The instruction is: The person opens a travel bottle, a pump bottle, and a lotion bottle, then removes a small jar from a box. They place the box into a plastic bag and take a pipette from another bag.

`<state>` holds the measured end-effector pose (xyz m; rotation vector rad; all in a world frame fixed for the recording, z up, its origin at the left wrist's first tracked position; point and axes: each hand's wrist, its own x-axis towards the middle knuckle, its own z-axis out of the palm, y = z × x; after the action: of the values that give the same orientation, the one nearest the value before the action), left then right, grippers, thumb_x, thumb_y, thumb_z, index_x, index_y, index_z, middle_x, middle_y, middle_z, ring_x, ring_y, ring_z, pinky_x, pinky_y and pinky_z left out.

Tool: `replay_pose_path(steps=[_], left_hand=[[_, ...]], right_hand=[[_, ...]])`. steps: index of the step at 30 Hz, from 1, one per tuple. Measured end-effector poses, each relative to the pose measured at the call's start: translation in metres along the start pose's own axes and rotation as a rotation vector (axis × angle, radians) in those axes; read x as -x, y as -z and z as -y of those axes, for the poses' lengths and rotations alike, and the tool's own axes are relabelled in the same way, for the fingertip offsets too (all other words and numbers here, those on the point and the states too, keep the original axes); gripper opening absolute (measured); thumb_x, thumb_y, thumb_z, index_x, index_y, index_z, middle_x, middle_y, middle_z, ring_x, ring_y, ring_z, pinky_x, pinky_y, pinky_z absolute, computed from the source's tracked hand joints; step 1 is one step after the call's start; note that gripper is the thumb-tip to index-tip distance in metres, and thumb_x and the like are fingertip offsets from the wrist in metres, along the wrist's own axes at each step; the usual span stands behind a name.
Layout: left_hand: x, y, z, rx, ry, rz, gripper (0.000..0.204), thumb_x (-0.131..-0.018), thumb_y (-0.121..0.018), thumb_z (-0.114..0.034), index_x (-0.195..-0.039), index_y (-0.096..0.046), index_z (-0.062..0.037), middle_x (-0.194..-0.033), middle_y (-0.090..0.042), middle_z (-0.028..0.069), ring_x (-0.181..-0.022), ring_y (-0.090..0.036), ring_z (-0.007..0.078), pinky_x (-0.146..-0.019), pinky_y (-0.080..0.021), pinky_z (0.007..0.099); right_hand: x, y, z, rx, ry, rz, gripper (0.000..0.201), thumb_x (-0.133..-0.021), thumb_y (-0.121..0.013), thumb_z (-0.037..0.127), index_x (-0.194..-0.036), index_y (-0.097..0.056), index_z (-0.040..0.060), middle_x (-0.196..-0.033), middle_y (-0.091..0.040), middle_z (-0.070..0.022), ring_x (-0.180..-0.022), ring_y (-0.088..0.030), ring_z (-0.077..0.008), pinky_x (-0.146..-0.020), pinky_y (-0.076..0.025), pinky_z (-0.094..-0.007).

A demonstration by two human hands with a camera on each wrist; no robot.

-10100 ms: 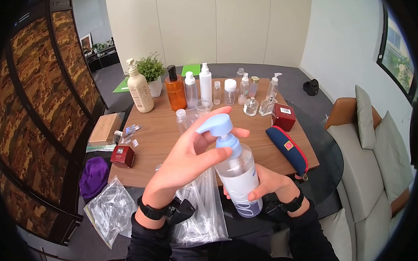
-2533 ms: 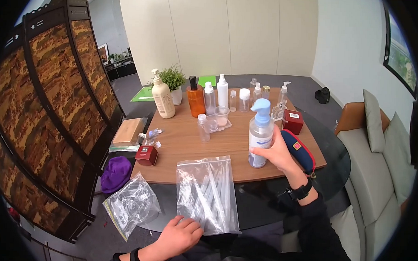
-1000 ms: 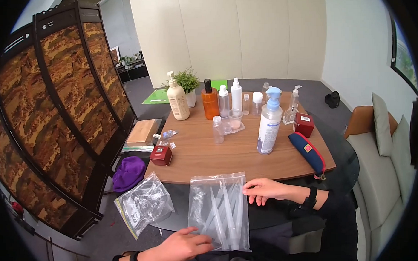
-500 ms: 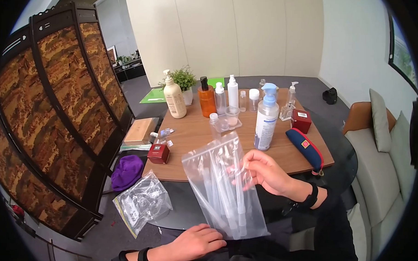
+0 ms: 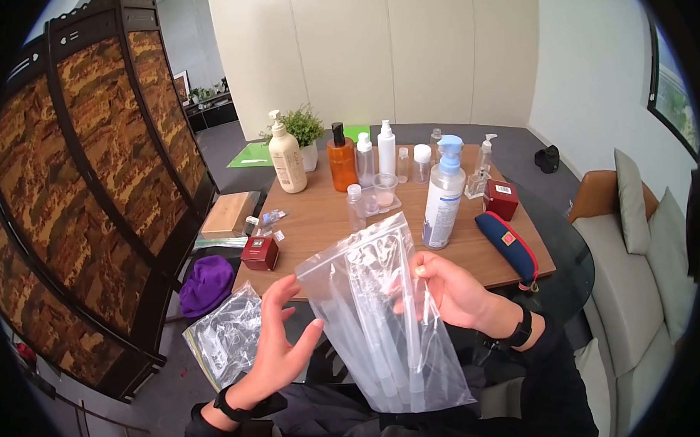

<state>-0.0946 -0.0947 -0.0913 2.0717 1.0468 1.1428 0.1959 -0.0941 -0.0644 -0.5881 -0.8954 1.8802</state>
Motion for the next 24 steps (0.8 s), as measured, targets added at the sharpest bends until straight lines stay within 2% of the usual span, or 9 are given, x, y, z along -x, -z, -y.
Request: replay_pose_path(steps=[3,6,9,10,13,14,18,21,24], left_hand=[[0.007,-0.024,0.007,0.312,0.049,-0.025,0.095,-0.085,-0.065,-0.012,-0.148,0.006,-0.0119,-0.146,-0.020,0.0158,-0.129,-0.037,0.0320,-0.098,-0.041,0.0469],[0.025,-0.044,0.022,0.500,0.196,0.177,0.101,-0.083,-0.071,-0.012,-0.146,0.007,-0.0105,-0.146,-0.020,0.0192,-0.129,-0.039,0.0325,-0.099,-0.039,0.0465],[0.038,-0.055,0.035,0.823,0.350,0.504,0.084,-0.092,-0.061,-0.007,-0.148,0.002,-0.0100,-0.142,-0.035,0.0173,-0.128,-0.043,0.0271,-0.101,-0.039,0.0410],[0.040,-0.057,0.029,0.953,0.402,0.523,0.068,-0.094,-0.057,-0.007,-0.147,-0.013,-0.0062,-0.137,-0.045,0.0138,-0.124,-0.047,0.0204,-0.102,-0.040,0.0359],[0.036,-0.053,0.034,1.057,0.510,0.724,0.055,-0.095,-0.056,-0.007,-0.142,-0.028,-0.0024,-0.131,-0.052,0.0098,-0.118,-0.051,0.0142,-0.101,-0.040,0.0310],[0.036,-0.053,0.029,1.095,0.568,0.635,0.043,-0.095,-0.056,-0.008,-0.134,-0.040,-0.0001,-0.124,-0.058,0.0074,-0.113,-0.055,0.0111,-0.098,-0.042,0.0279],[0.027,-0.047,0.017,0.991,0.556,0.496,0.036,-0.095,-0.057,-0.005,-0.128,-0.046,-0.0003,-0.116,-0.063,0.0079,-0.107,-0.059,0.0129,-0.092,-0.046,0.0265],[0.025,-0.043,0.017,0.850,0.522,0.458,0.036,-0.094,-0.058,-0.005,-0.127,-0.046,0.0000,-0.116,-0.063,0.0094,-0.106,-0.061,0.0147,-0.090,-0.048,0.0265],[0.025,-0.044,0.019,0.818,0.453,0.410,0.036,-0.093,-0.060,-0.005,-0.126,-0.046,0.0006,-0.116,-0.063,0.0104,-0.105,-0.062,0.0160,-0.087,-0.049,0.0266]], right_hand=[[0.003,-0.002,0.003,-0.093,0.015,0.030,0.010,-0.094,-0.042,0.016,-0.097,-0.047,0.0071,-0.105,-0.063,-0.0160,-0.094,-0.066,-0.0354,-0.067,-0.056,-0.0381],[0.008,0.005,0.004,-0.115,0.030,0.025,0.012,-0.094,-0.041,0.016,-0.096,-0.048,0.0074,-0.107,-0.063,-0.0157,-0.092,-0.066,-0.0353,-0.071,-0.056,-0.0405],[0.007,0.013,0.001,-0.193,0.061,-0.040,0.013,-0.094,-0.041,0.017,-0.097,-0.050,0.0080,-0.108,-0.064,-0.0154,-0.091,-0.066,-0.0334,-0.078,-0.055,-0.0412],[0.006,0.016,0.000,-0.230,0.070,-0.079,0.015,-0.094,-0.042,0.018,-0.099,-0.051,0.0078,-0.109,-0.064,-0.0151,-0.092,-0.066,-0.0326,-0.080,-0.054,-0.0406],[-0.001,0.030,-0.004,-0.295,0.103,-0.159,0.021,-0.094,-0.042,0.019,-0.106,-0.053,0.0070,-0.110,-0.064,-0.0142,-0.096,-0.065,-0.0300,-0.087,-0.052,-0.0391],[-0.003,0.035,-0.005,-0.293,0.114,-0.166,0.024,-0.094,-0.042,0.020,-0.109,-0.054,0.0065,-0.110,-0.064,-0.0138,-0.097,-0.064,-0.0292,-0.089,-0.051,-0.0387],[-0.004,0.043,-0.006,-0.264,0.076,-0.235,0.036,-0.097,-0.040,0.028,-0.126,-0.046,0.0076,-0.110,-0.062,-0.0118,-0.096,-0.062,-0.0275,-0.083,-0.053,-0.0398],[0.001,0.014,-0.003,-0.018,0.076,-0.290,0.044,-0.100,-0.036,0.038,-0.133,-0.039,0.0091,-0.121,-0.058,-0.0147,-0.109,-0.059,-0.0289,-0.086,-0.051,-0.0402],[0.007,0.013,-0.006,0.136,0.035,-0.175,0.051,-0.097,-0.050,0.026,-0.140,-0.029,0.0100,-0.133,-0.051,-0.0171,-0.119,-0.055,-0.0269,-0.091,-0.048,-0.0394]])
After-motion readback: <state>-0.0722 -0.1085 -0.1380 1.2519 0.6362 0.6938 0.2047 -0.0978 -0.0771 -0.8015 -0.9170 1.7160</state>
